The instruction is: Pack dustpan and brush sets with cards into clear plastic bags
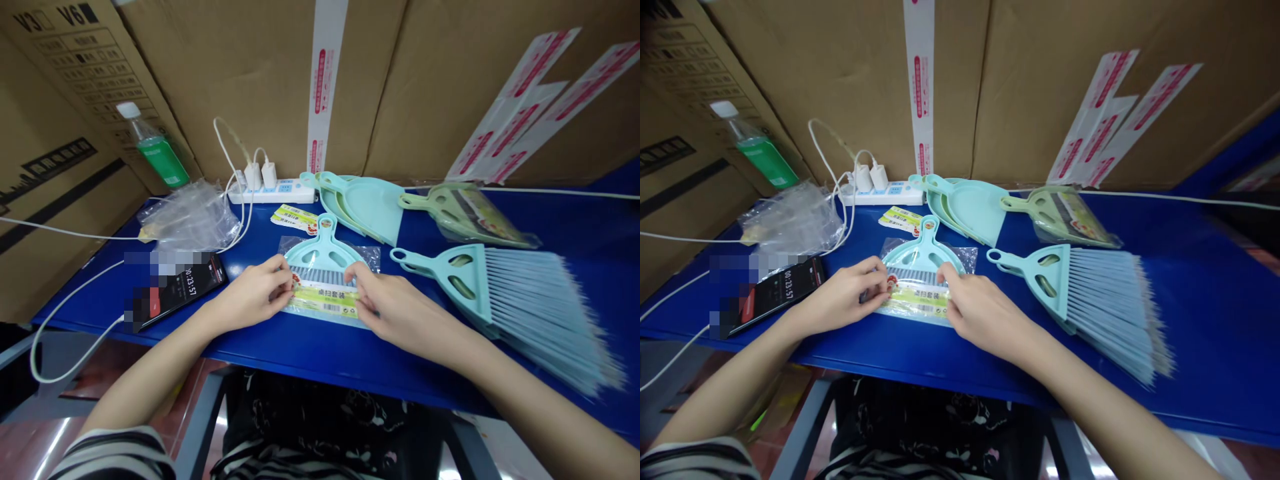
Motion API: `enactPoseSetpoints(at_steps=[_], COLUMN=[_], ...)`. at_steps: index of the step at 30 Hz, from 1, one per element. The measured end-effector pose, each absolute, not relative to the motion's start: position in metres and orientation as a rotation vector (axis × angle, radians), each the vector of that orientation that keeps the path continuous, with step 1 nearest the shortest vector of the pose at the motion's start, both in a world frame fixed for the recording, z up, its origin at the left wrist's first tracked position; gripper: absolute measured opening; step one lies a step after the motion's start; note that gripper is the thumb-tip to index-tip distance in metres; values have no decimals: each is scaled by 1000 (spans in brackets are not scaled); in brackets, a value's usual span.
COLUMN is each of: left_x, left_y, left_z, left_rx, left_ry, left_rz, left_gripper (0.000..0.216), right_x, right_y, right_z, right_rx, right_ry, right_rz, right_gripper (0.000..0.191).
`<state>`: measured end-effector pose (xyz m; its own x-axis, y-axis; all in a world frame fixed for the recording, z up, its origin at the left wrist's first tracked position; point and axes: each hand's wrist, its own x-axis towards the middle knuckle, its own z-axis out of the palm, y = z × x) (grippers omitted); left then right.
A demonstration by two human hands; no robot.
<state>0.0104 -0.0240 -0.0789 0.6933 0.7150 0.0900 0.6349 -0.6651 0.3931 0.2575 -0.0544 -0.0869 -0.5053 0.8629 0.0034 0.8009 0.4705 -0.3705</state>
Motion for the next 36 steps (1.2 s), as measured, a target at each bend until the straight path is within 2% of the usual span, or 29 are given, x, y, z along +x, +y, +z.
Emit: enactPoseSetpoints(at_steps=[13, 22, 25, 31, 36], left_x=[14, 10, 10, 9, 8], left_y=[-24, -23, -23, -20, -19], left_z=[-87, -85, -84, -87, -87], left_rx=[2619, 2866, 2895, 2975, 2982], left_ry=[1149, 1127, 1108, 933, 902], left_rz=[374, 428, 381, 213, 77], left_gripper=[10, 26, 29, 53, 57], right_x=[260, 260, 260, 261, 266], right_y=[-52, -51, -51, -53, -53], right_z=[-93, -89, -89, -87, -82], right_rx=[-1375, -1425, -1406, -1363, -1375], right_ry=[-2530, -2557, -2567, -2579, -2559], right_rz=[468, 496, 485, 478, 330], right_gripper=[30, 34, 37, 37, 41])
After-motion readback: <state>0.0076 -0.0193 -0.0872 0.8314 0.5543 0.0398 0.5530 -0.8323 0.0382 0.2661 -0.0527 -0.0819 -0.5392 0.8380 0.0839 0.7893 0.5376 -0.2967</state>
